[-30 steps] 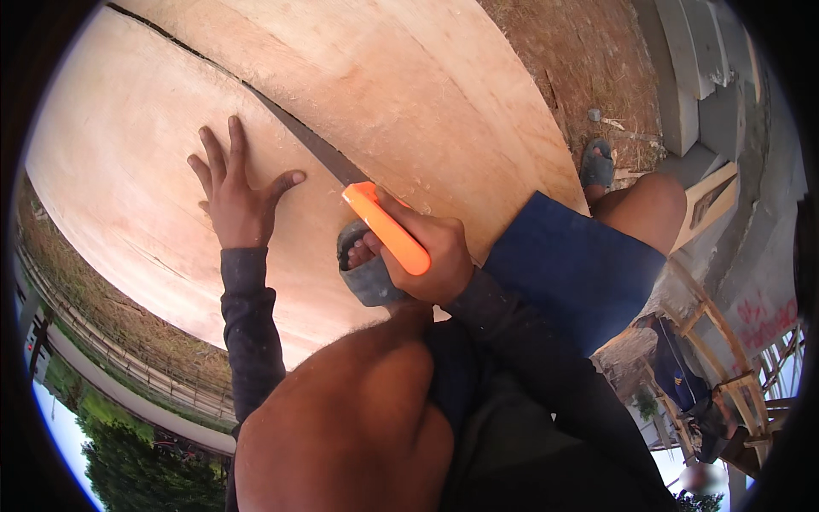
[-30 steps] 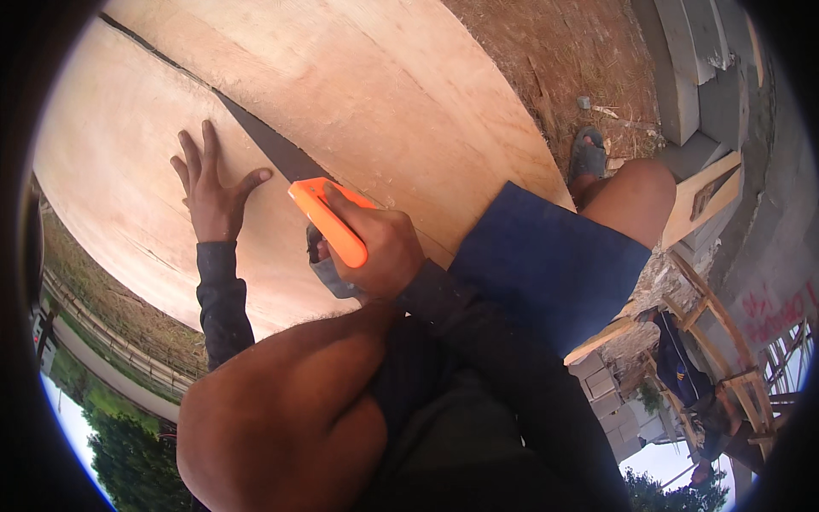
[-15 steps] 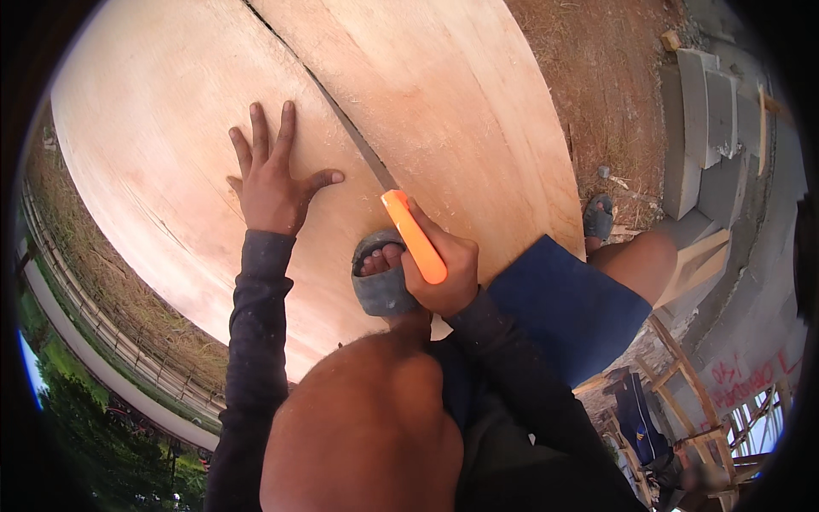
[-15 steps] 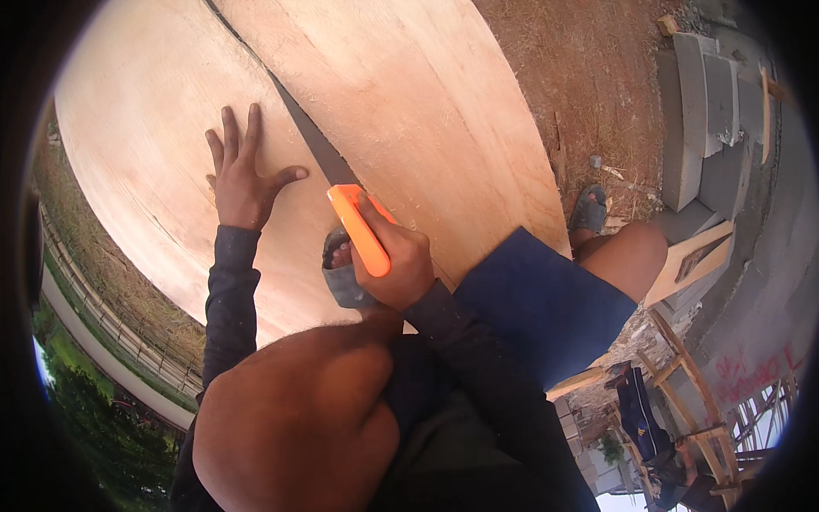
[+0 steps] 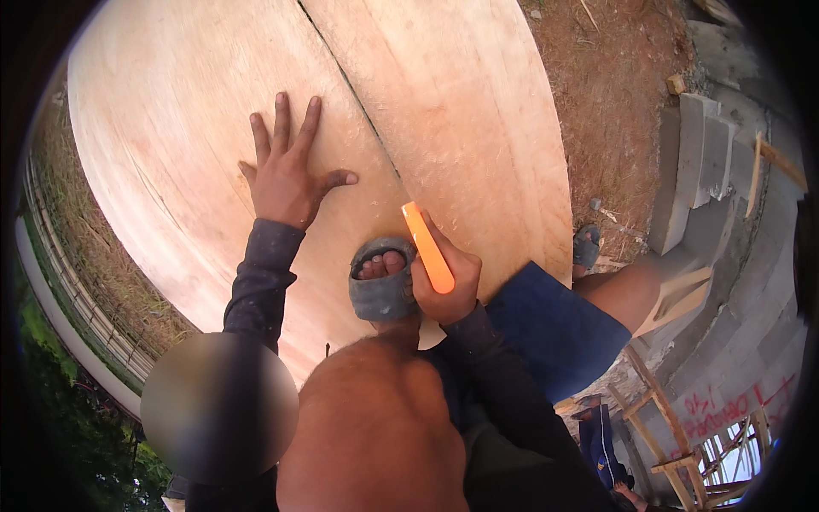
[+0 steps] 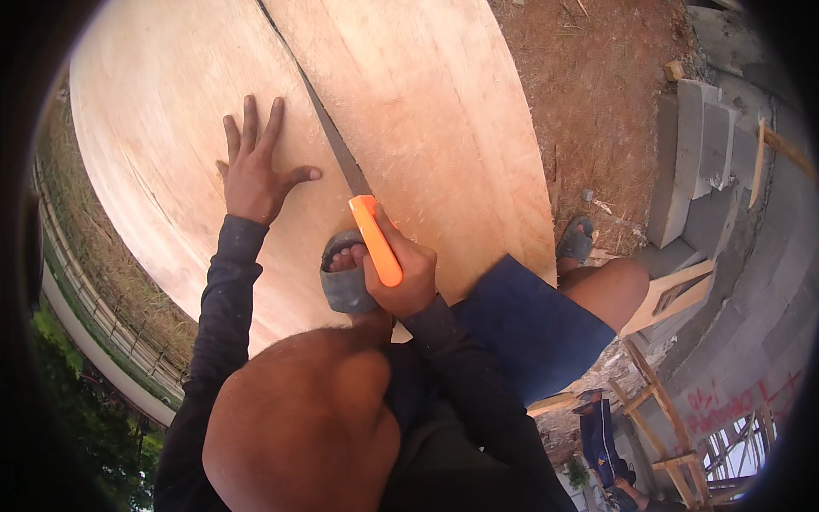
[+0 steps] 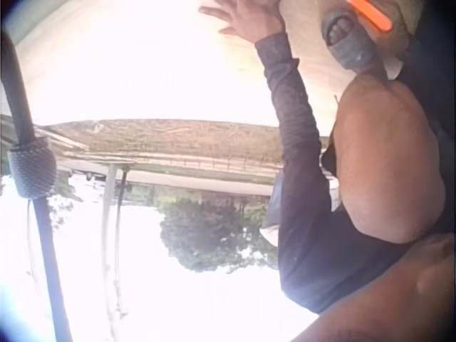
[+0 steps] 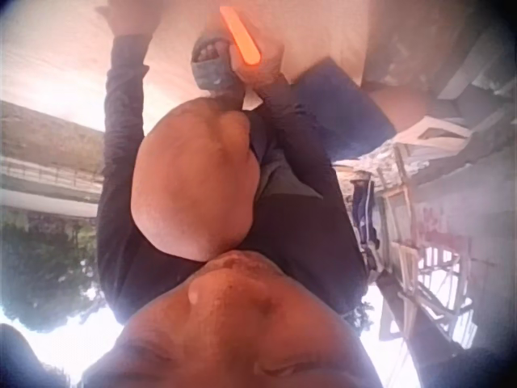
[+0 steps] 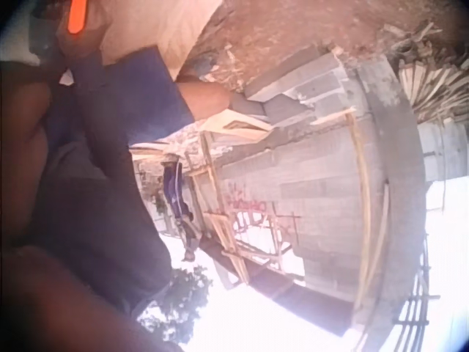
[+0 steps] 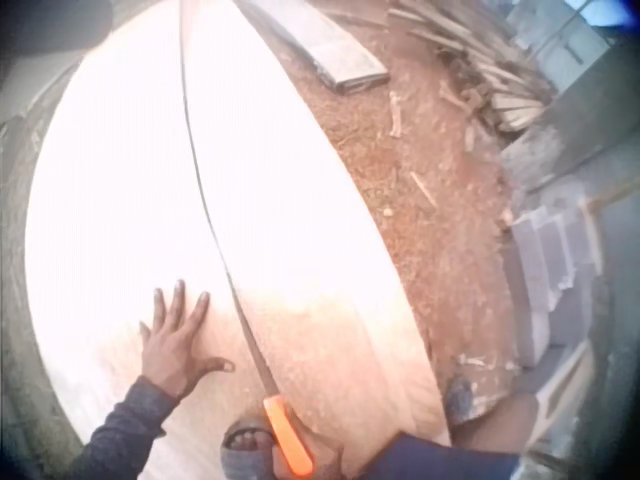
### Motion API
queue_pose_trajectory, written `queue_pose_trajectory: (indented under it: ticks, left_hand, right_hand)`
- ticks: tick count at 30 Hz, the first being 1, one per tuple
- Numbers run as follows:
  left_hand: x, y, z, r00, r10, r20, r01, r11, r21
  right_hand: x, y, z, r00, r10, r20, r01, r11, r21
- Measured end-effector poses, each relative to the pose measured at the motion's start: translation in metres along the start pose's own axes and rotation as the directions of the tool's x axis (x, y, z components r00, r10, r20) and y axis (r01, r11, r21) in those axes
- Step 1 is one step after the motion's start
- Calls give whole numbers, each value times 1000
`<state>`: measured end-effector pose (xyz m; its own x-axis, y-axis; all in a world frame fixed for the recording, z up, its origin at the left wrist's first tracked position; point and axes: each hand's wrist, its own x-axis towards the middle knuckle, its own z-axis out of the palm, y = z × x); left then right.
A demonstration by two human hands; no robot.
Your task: The person uses a hand saw to cut a large sheet of plywood along a straight line. The person holds the saw with the right hand and stabilizes the sheet with the left hand, moving the saw back and forth to advance the cut. The cut is completed and the separated piece is moved aside.
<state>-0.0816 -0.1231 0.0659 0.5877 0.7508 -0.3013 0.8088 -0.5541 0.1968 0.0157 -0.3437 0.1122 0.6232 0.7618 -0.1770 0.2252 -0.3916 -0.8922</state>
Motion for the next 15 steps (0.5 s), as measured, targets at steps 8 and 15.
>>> queue_pose_trajectory:
  ticks: [8, 15]
  left_hand:
    - [-7, -10, -1, 1000, -14, -19, 14, 1000, 0]
    - [-5, -1, 2, 1000, -4, 0, 4, 999, 34]
  right_hand:
    - [-128, -5, -77, 995, -27, 100, 47, 979, -198]
    - [-124, 4, -54, 979, -74, 189, 106, 980, -165]
